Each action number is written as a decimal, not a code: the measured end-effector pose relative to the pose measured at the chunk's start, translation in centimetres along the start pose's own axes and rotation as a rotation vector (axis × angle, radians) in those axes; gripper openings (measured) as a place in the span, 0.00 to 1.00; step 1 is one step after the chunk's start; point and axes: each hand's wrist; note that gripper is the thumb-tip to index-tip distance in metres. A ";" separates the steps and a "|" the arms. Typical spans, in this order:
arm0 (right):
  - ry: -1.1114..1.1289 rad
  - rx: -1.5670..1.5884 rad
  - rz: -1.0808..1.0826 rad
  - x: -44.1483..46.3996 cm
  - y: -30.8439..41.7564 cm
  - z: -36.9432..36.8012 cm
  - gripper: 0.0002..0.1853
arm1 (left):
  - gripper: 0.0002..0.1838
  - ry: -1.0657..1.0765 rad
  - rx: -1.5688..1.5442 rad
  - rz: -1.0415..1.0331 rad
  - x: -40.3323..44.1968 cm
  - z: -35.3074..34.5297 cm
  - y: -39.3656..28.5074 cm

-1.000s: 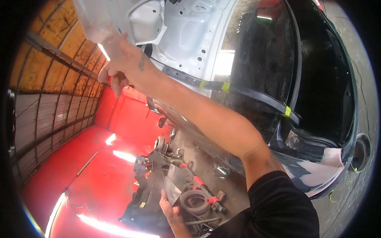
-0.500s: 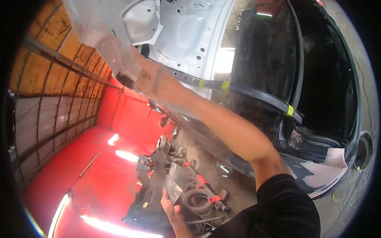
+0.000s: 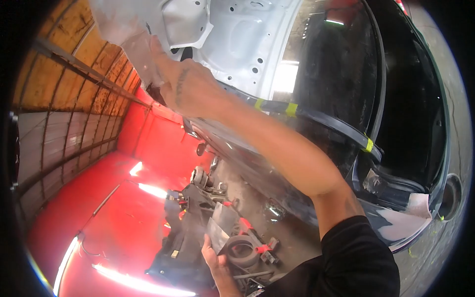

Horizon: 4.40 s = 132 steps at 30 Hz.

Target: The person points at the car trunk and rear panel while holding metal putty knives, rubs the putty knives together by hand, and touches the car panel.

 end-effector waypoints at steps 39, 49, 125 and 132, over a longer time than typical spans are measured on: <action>0.943 0.256 -0.618 -28.6 -4.6 -7.9 0.50 | 0.20 0.285 -0.481 0.178 4.2 1.5 4.7; 0.810 0.117 -0.649 -38.6 -6.0 -14.2 0.53 | 0.19 0.192 -0.437 0.450 4.7 4.5 7.3; 0.306 0.093 -1.125 -48.4 17.8 15.8 0.56 | 0.24 0.782 -0.532 0.789 -28.6 -8.3 4.7; 0.301 0.359 -1.209 -52.1 16.9 16.1 0.53 | 0.23 0.773 -0.568 0.777 -28.9 -7.7 4.8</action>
Point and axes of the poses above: each hand's wrist, its own x-axis towards the middle knuckle, its own z-axis out of the back of the hand, y = z × x, and after that the axes turned 15 degrees about -z, right-handed
